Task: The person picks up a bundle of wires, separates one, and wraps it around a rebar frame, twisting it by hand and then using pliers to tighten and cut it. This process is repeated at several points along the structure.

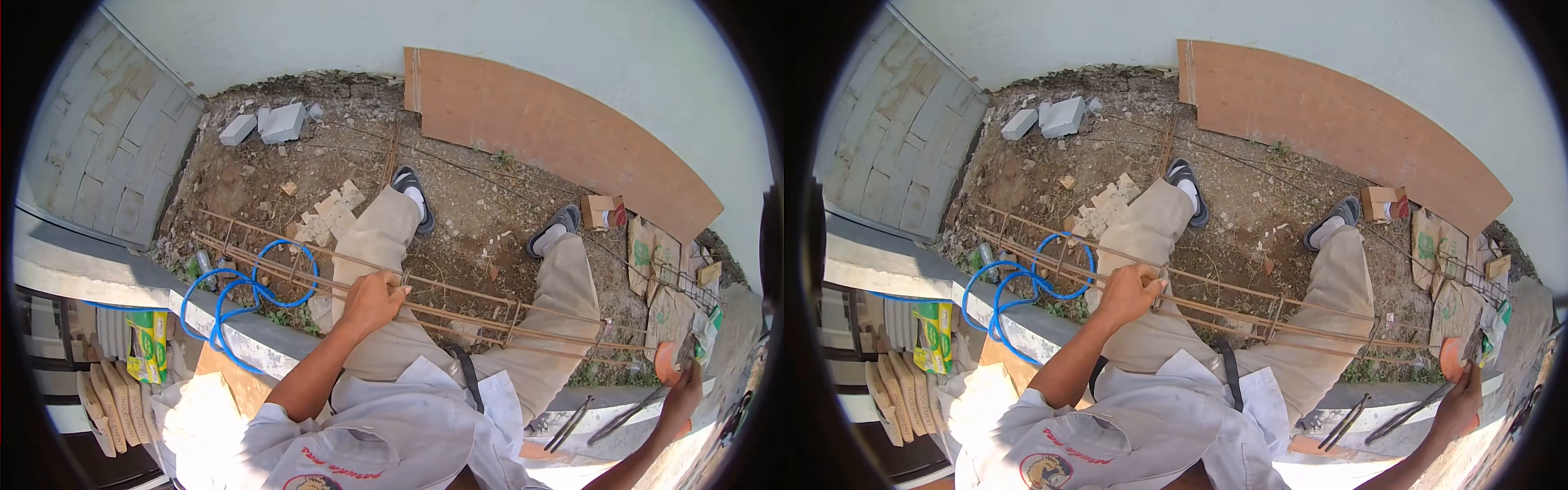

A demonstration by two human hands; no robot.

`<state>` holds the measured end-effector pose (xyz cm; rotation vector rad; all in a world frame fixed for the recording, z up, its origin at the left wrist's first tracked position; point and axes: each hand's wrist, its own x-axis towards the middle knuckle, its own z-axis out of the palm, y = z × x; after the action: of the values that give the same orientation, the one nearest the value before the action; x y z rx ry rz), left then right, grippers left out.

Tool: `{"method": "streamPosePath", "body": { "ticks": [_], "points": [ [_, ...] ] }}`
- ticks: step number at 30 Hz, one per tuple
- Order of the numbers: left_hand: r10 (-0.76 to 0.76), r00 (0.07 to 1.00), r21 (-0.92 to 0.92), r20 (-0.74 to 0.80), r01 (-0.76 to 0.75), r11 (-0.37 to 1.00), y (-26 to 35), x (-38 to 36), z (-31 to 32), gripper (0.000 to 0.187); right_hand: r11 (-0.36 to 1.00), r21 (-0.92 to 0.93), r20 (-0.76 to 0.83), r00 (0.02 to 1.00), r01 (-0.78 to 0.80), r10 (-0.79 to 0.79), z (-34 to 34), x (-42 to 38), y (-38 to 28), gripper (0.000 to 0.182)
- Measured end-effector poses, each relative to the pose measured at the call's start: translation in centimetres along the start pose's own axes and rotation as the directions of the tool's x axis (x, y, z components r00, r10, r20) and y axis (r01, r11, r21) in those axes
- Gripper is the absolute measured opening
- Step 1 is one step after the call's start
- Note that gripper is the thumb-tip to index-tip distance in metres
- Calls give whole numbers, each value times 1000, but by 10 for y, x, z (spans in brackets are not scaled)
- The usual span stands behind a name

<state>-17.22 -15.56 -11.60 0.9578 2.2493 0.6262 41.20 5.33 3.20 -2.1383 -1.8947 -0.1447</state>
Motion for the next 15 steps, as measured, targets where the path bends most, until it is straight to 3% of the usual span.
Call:
{"method": "streamPosePath", "body": {
  "ticks": [1,2,3,7,9,10,11,14,15],
  "points": [
    [-27,1000,34,-1,27,999,1,1,0,35,994,-46,51,994,102,-100,41,-12,19,31],
    [-53,999,68,2,52,996,2,2,0,35,997,41,143,987,62,-68,61,-30,4,29],
    [-65,998,64,0,65,996,3,3,1,35,989,119,103,989,93,-106,102,-46,23,30],
    [-34,999,93,-8,35,995,1,7,8,35,968,237,240,971,-80,21,146,-91,-11,32],
    [-14,1000,141,28,10,990,2,11,12,33,964,260,240,971,-55,-10,149,-100,-26,29],
    [-17,999,167,51,8,986,3,14,14,32,976,185,323,945,-111,46,144,-100,-30,26],
    [3,1000,122,24,-6,992,-3,16,19,30,973,205,280,959,-109,49,155,-103,-22,26],
    [21,1000,104,-11,-20,994,-9,18,23,23,977,125,368,923,-170,114,156,-100,-19,25],
    [33,999,110,0,-33,993,-5,19,24,23,973,169,312,945,-160,101,159,-101,-14,26]
  ]
}}
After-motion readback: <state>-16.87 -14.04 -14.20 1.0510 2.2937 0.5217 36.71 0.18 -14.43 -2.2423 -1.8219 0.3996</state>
